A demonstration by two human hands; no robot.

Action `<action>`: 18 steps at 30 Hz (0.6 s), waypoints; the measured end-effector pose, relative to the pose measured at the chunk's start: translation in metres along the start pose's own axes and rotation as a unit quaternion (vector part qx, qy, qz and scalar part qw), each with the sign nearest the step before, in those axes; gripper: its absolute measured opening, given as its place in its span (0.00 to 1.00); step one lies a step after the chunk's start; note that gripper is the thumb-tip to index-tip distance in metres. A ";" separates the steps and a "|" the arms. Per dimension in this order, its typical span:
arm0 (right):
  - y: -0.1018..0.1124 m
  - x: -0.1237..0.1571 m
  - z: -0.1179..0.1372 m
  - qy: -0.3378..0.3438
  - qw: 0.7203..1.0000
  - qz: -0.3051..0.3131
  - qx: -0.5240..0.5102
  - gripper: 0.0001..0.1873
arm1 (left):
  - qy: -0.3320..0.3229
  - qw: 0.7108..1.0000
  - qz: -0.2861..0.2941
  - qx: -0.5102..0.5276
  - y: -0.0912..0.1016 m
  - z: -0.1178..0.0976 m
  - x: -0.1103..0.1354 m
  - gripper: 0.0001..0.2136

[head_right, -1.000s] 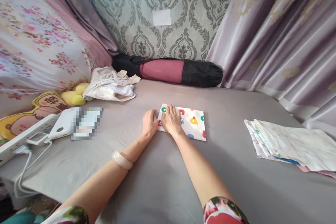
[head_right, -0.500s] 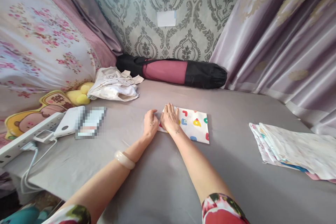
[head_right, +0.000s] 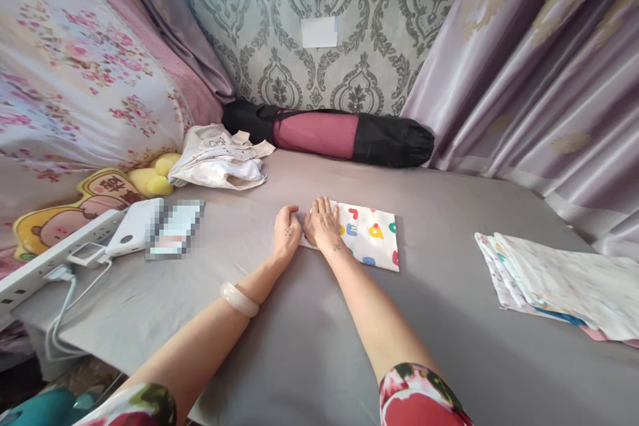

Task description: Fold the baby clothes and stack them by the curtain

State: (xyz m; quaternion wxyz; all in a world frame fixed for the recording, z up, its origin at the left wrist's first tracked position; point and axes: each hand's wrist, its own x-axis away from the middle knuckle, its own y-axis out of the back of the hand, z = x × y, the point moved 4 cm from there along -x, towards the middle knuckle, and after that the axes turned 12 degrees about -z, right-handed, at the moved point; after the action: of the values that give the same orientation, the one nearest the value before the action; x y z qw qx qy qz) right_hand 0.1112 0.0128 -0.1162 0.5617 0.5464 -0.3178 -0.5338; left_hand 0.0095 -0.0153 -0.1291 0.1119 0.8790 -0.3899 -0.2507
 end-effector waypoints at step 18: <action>0.021 0.035 -0.012 0.010 0.996 -0.050 -0.071 0.31 | -0.143 0.985 0.053 -0.078 0.004 -0.020 0.010 0.16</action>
State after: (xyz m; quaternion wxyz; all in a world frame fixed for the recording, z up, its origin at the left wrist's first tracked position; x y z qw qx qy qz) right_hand 0.1355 -0.0209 -0.1062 0.5753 0.5256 -0.2453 -0.5767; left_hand 0.0235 -0.0252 -0.1141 0.1362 0.8004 -0.4275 -0.3975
